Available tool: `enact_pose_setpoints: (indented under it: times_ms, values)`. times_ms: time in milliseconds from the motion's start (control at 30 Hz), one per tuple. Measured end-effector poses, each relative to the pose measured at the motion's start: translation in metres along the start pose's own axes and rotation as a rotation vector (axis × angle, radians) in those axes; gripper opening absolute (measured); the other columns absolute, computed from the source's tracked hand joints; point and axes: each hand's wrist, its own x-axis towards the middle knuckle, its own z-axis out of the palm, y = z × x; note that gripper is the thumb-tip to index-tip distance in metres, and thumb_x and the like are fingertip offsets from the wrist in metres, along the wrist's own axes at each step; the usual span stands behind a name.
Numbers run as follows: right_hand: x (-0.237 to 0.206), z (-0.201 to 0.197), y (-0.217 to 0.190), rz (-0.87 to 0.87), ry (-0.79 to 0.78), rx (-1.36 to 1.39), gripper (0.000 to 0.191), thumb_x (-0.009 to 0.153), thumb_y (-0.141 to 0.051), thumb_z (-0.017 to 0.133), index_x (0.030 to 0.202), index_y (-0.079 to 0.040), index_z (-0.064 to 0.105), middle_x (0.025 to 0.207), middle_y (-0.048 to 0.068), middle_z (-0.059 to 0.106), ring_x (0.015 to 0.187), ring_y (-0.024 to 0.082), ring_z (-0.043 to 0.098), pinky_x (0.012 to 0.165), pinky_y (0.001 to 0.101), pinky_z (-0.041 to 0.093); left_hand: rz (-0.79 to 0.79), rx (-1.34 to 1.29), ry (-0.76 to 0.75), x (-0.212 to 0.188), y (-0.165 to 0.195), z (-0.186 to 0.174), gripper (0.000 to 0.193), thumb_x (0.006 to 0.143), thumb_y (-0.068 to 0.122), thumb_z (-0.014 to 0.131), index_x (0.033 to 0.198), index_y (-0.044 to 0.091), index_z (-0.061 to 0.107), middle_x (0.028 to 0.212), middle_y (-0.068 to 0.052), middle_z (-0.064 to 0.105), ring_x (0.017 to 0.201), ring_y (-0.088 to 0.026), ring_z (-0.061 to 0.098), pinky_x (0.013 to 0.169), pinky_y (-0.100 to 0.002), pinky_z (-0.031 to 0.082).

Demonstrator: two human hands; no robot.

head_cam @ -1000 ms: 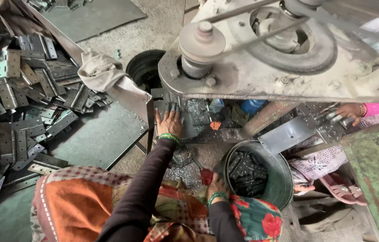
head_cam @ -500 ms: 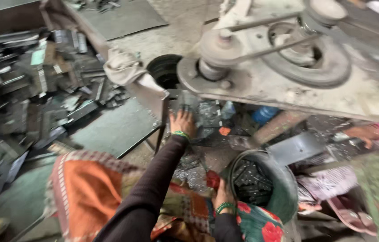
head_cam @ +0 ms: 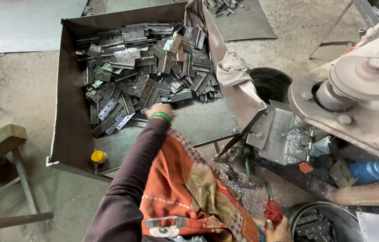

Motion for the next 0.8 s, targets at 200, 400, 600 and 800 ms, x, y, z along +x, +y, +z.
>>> enact_pose_setpoints:
  times_ms: [200,400,600,800]
  values:
    - [0.005,0.003,0.001,-0.034,0.045,0.016,0.08,0.078,-0.04,0.074,0.15,-0.022,0.044,0.125,0.022,0.068,0.114,0.043,0.067,0.097,0.0535,0.054,-0.048,0.002,-0.136,0.007,-0.029,-0.019,0.064,0.081,0.058,0.084,0.124,0.011,0.072,0.135,-0.015,0.061,0.128,-0.035,0.056,0.102,-0.043,0.048]
    - [-0.007,0.002,0.005,-0.133,0.122,0.068,0.084,0.074,-0.041,0.075,0.15,-0.023,0.044,0.125,0.022,0.068,0.113,0.043,0.067,0.097,0.0528,0.054,-0.233,0.024,-0.232,0.034,0.012,0.003,0.034,0.092,0.029,0.071,0.122,0.015,0.078,0.133,-0.004,0.073,0.119,-0.024,0.072,0.09,-0.05,0.064]
    - [-0.015,-0.002,0.004,-0.003,0.077,-0.04,0.076,0.081,-0.044,0.075,0.147,-0.022,0.045,0.13,0.02,0.066,0.116,0.042,0.065,0.095,0.052,0.054,0.014,0.109,-0.005,0.016,-0.005,-0.002,0.031,0.101,0.029,0.058,0.119,0.015,0.079,0.129,-0.011,0.073,0.118,-0.03,0.071,0.09,-0.044,0.059]
    - [-0.026,-0.012,-0.001,-0.012,0.087,-0.013,0.068,0.083,-0.042,0.074,0.142,-0.02,0.047,0.128,0.017,0.066,0.114,0.041,0.065,0.092,0.0517,0.054,0.339,0.045,-0.099,-0.033,0.036,-0.03,0.043,0.078,0.034,0.081,0.12,0.027,0.073,0.116,-0.011,0.075,0.112,-0.033,0.071,0.091,-0.045,0.059]
